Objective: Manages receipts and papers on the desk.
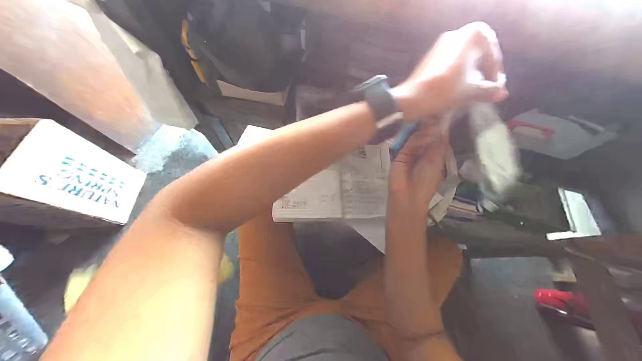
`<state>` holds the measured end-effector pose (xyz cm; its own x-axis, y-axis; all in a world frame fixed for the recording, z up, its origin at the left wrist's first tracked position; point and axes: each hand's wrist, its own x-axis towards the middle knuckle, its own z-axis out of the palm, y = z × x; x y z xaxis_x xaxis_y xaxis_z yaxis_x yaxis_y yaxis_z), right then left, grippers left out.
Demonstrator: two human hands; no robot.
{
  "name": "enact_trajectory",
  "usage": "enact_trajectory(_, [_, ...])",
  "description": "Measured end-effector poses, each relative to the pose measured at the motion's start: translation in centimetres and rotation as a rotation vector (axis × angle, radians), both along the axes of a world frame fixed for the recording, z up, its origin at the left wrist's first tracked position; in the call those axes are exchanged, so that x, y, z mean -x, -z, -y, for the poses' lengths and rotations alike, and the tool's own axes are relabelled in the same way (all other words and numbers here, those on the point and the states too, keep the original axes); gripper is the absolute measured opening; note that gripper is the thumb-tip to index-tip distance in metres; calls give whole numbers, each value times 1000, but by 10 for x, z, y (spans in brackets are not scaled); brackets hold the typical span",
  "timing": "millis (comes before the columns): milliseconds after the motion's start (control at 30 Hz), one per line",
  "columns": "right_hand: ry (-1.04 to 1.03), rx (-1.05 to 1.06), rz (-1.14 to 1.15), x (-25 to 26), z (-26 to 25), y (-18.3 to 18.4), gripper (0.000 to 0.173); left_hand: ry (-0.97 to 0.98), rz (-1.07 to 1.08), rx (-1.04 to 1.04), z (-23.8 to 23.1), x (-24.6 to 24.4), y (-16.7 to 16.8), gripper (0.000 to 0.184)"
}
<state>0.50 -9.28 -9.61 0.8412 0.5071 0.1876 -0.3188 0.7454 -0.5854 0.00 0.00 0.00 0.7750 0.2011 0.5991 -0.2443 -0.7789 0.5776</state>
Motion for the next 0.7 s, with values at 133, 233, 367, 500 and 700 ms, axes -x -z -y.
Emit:
enact_trajectory(133, [386,309,456,20,-10,11,13,-108,-37,-52,-23,32,33,17])
enact_trajectory(233, [461,407,851,9,-12,17,21,-50,-91,47,-46,54,41,14])
enact_trajectory(367, [363,440,1191,-5,-2,-3,19,148,-178,275,-64,89,51,5])
enact_trajectory(500, [-159,500,1011,-18,13,-36,13,309,-70,512,-60,101,85,8])
enact_trajectory(700, [-303,572,664,-36,25,-43,8,486,50,654,-35,80,102,11])
